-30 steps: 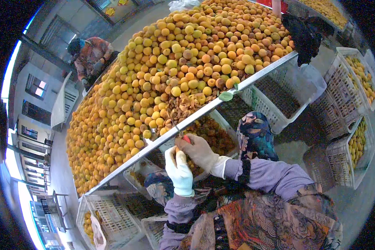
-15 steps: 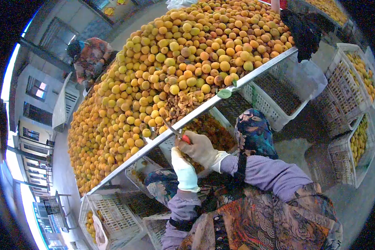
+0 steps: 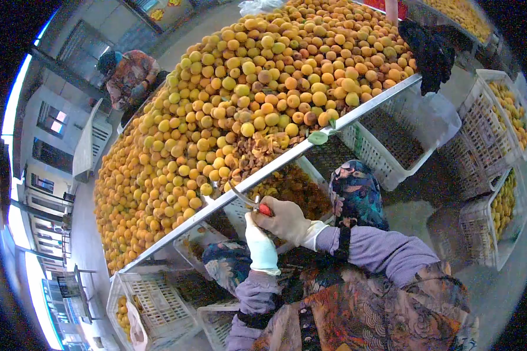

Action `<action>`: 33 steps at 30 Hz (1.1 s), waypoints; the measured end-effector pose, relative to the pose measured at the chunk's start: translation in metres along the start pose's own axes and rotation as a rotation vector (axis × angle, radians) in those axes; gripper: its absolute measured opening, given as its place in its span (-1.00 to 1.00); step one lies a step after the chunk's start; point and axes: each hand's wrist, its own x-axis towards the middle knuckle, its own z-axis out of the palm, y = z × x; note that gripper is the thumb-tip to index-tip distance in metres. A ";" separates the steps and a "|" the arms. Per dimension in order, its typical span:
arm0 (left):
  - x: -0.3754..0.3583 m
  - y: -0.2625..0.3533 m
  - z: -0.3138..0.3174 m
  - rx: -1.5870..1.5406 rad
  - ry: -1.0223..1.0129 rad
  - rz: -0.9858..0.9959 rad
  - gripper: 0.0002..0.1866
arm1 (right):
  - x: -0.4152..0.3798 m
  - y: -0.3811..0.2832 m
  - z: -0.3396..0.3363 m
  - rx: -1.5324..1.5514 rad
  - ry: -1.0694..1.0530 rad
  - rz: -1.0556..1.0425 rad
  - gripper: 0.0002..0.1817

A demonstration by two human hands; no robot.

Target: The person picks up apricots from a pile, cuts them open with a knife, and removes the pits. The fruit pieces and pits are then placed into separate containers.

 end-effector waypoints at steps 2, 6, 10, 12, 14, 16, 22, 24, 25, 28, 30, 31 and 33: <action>-0.003 0.007 0.005 -0.023 -0.002 -0.050 -0.54 | 0.002 -0.001 -0.002 -0.028 -0.003 -0.054 -0.57; 0.001 0.008 0.007 -0.259 -0.003 -0.106 -0.56 | 0.006 -0.017 -0.009 -0.142 -0.078 -0.147 -0.62; -0.004 0.012 0.013 -0.396 0.050 -0.246 -0.54 | 0.006 -0.011 -0.011 -0.279 -0.058 -0.338 -0.65; -0.003 0.011 0.011 -0.404 0.048 -0.290 -0.54 | 0.008 -0.011 -0.013 -0.331 -0.074 -0.354 -0.65; 0.000 0.004 0.005 -0.420 0.033 -0.337 -0.54 | 0.008 -0.014 -0.016 -0.383 -0.090 -0.367 -0.66; 0.001 0.002 -0.002 -0.478 0.008 -0.392 -0.58 | 0.006 -0.018 -0.017 -0.420 -0.120 -0.399 -0.66; 0.002 -0.021 -0.042 0.872 -0.430 0.349 -0.51 | 0.004 -0.021 -0.015 -0.446 -0.242 -0.446 -0.70; -0.008 0.001 -0.029 -0.397 -0.258 -0.254 -0.51 | 0.008 -0.021 -0.012 -0.435 -0.247 -0.435 -0.70; -0.005 0.002 -0.029 -0.395 -0.263 -0.251 -0.51 | 0.010 -0.022 -0.011 -0.419 -0.201 -0.438 -0.71; -0.005 -0.001 -0.029 -0.606 -0.099 -0.378 -0.49 | 0.013 -0.027 -0.011 -0.398 -0.187 -0.473 -0.72; -0.009 -0.001 -0.025 -0.406 -0.184 -0.218 -0.45 | 0.013 -0.031 -0.012 -0.391 -0.204 -0.500 -0.71; -0.012 0.001 -0.022 -0.406 -0.190 -0.221 -0.45 | 0.013 -0.032 -0.013 -0.410 -0.214 -0.505 -0.71; -0.021 0.004 -0.015 0.064 -0.227 0.027 -0.47 | 0.011 -0.032 -0.015 -0.436 -0.219 -0.502 -0.71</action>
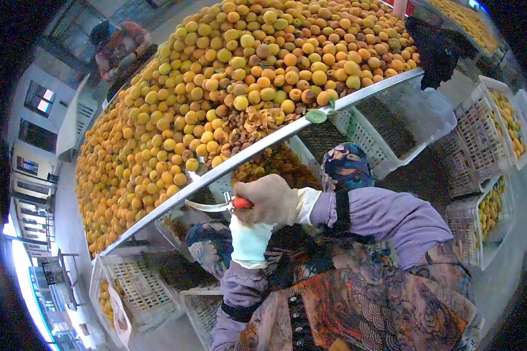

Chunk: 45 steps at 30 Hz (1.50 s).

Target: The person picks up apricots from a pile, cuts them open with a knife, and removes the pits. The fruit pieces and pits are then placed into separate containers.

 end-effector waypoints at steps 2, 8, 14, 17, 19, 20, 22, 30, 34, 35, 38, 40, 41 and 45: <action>0.009 -0.016 -0.012 -0.405 -0.078 -0.163 -0.52 | -0.002 0.001 0.002 -0.001 -0.044 0.066 -0.74; 0.007 0.002 -0.001 -0.449 -0.002 -0.168 -0.54 | -0.003 0.001 0.004 0.347 0.166 -0.001 -0.78; 0.016 -0.020 -0.038 -0.896 -0.395 -0.038 -0.55 | 0.005 -0.007 0.002 0.755 0.151 0.387 -0.83; 0.015 0.008 -0.022 -0.055 -0.095 0.061 -0.54 | 0.003 -0.009 0.001 0.630 0.106 0.385 -0.80; 0.013 0.014 -0.011 -0.279 -0.012 0.035 -0.50 | 0.003 -0.006 0.004 0.389 0.141 0.263 -0.79; 0.011 0.012 -0.005 -0.072 0.159 0.119 -0.48 | 0.006 -0.005 0.008 0.388 0.139 0.261 -0.79; 0.016 0.011 -0.021 -0.526 -0.060 -0.079 -0.51 | 0.010 -0.001 0.019 0.889 0.275 0.481 -0.80; 0.016 0.036 -0.014 -0.662 -0.033 -0.158 -0.47 | 0.016 0.013 0.004 0.532 0.095 0.374 -0.73; 0.016 0.023 -0.025 -0.596 0.007 -0.116 -0.47 | 0.023 0.036 0.007 0.236 0.010 0.392 -0.64; 0.016 0.022 -0.024 -0.577 0.022 -0.112 -0.46 | 0.023 0.038 0.011 0.239 0.008 0.392 -0.64; 0.019 0.015 -0.033 -0.592 -0.018 -0.095 -0.42 | 0.022 0.039 0.016 0.219 0.034 0.232 -0.65; 0.017 0.024 -0.026 -0.533 0.024 -0.082 -0.43 | 0.023 0.040 0.015 0.196 0.025 0.234 -0.65; 0.016 0.027 -0.024 -0.477 0.066 -0.071 -0.44 | 0.024 0.041 0.015 0.172 0.014 0.238 -0.64; 0.014 0.023 -0.018 -0.320 0.040 -0.050 -0.50 | 0.032 0.019 -0.012 0.650 0.137 0.520 -0.69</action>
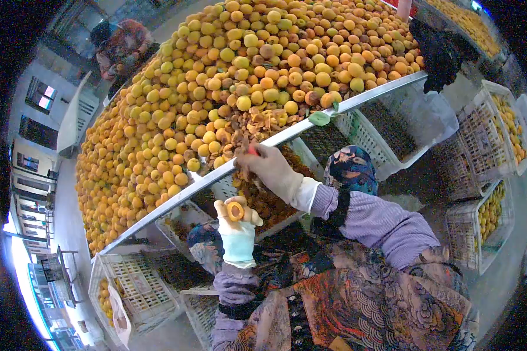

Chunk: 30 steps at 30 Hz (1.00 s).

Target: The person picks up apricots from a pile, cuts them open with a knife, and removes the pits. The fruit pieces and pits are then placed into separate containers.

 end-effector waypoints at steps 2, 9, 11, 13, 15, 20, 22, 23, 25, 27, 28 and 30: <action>-0.006 0.006 0.019 0.034 0.021 -0.091 -0.54 | -0.011 -0.029 -0.005 0.754 -0.080 0.104 -0.76; -0.012 0.001 0.034 -0.051 -0.033 -0.273 -0.35 | -0.025 -0.045 -0.004 0.753 -0.205 -0.171 -0.65; -0.018 0.002 0.046 0.015 0.042 -0.311 -0.28 | -0.026 -0.041 -0.005 0.763 -0.219 -0.171 -0.62; -0.020 0.008 0.055 0.015 0.046 -0.346 -0.25 | -0.025 -0.035 -0.009 0.613 -0.314 -0.254 -0.62; -0.020 0.006 0.052 0.019 0.049 -0.377 -0.22 | -0.030 -0.041 -0.011 0.698 -0.374 -0.151 -0.64; -0.026 -0.006 0.044 0.075 -0.068 -0.482 -0.28 | -0.037 -0.057 -0.011 0.598 -0.446 0.033 -0.71; -0.027 -0.011 0.039 0.103 -0.116 -0.487 -0.33 | -0.040 -0.061 -0.013 0.423 -0.616 0.007 -0.77; -0.027 -0.013 0.036 0.129 -0.167 -0.488 -0.38 | -0.037 -0.055 -0.014 0.376 -0.645 0.073 -0.79; -0.026 -0.020 0.028 0.051 -0.194 -0.528 -0.40 | -0.041 -0.050 -0.009 0.335 -0.616 0.001 -0.77; -0.025 -0.020 0.026 -0.026 -0.220 -0.566 -0.42 | -0.041 -0.045 -0.005 0.276 -0.626 -0.058 -0.73; -0.024 -0.018 0.027 -0.025 -0.248 -0.605 -0.44 | -0.039 -0.043 -0.007 0.279 -0.626 -0.055 -0.73; -0.025 -0.013 0.032 -0.025 -0.275 -0.650 -0.45 | -0.034 -0.042 -0.011 0.308 -0.683 0.045 -0.74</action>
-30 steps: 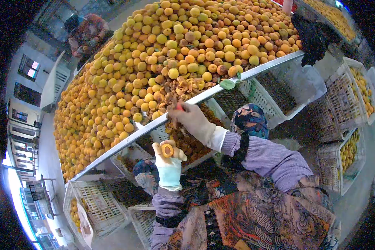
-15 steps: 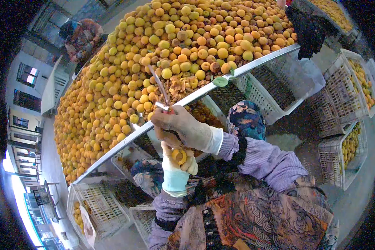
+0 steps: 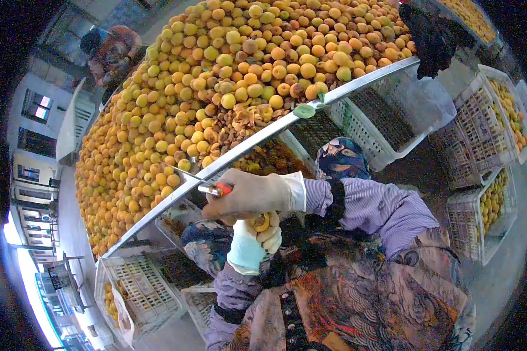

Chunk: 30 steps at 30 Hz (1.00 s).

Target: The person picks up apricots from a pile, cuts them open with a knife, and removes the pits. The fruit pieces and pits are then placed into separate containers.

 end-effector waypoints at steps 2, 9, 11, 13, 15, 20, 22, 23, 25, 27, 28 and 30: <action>-0.001 0.004 0.005 -0.003 -0.008 0.008 -0.44 | 0.001 0.005 -0.006 0.091 0.014 -0.019 -0.72; 0.005 -0.001 0.015 -0.066 0.276 0.013 -0.41 | 0.001 0.041 -0.021 0.717 0.007 -0.195 -0.54; 0.009 0.000 0.008 -0.099 0.230 0.026 -0.41 | -0.004 0.044 -0.015 0.870 0.074 -0.195 -0.49; 0.008 0.010 0.017 -0.109 0.270 0.027 -0.41 | -0.006 0.032 -0.013 0.762 0.124 -0.224 -0.48; 0.007 0.013 0.019 -0.088 0.211 0.022 -0.39 | -0.004 0.027 -0.019 0.601 0.113 -0.259 -0.48; 0.004 0.012 0.011 -0.075 0.076 -0.043 -0.35 | -0.007 0.016 -0.018 0.497 0.162 -0.232 -0.56; 0.004 0.010 0.009 -0.067 -0.010 -0.023 -0.32 | -0.006 0.015 -0.017 0.499 0.176 -0.193 -0.60; 0.002 0.008 0.011 -0.057 0.016 -0.010 -0.32 | -0.005 0.017 -0.018 0.446 0.144 -0.170 -0.64; 0.002 0.006 0.011 -0.045 0.039 -0.002 -0.32 | -0.007 0.012 -0.017 0.331 0.107 -0.018 -0.69; 0.006 0.003 0.002 -0.038 -0.023 -0.024 -0.36 | -0.008 0.004 -0.008 0.154 0.053 -0.063 -0.69; 0.007 0.002 -0.001 -0.036 -0.023 -0.024 -0.36 | -0.008 0.002 -0.005 -0.021 -0.001 -0.103 -0.69; 0.008 0.002 -0.001 -0.022 -0.120 -0.037 -0.40 | -0.006 0.010 -0.009 -0.046 -0.032 -0.109 -0.69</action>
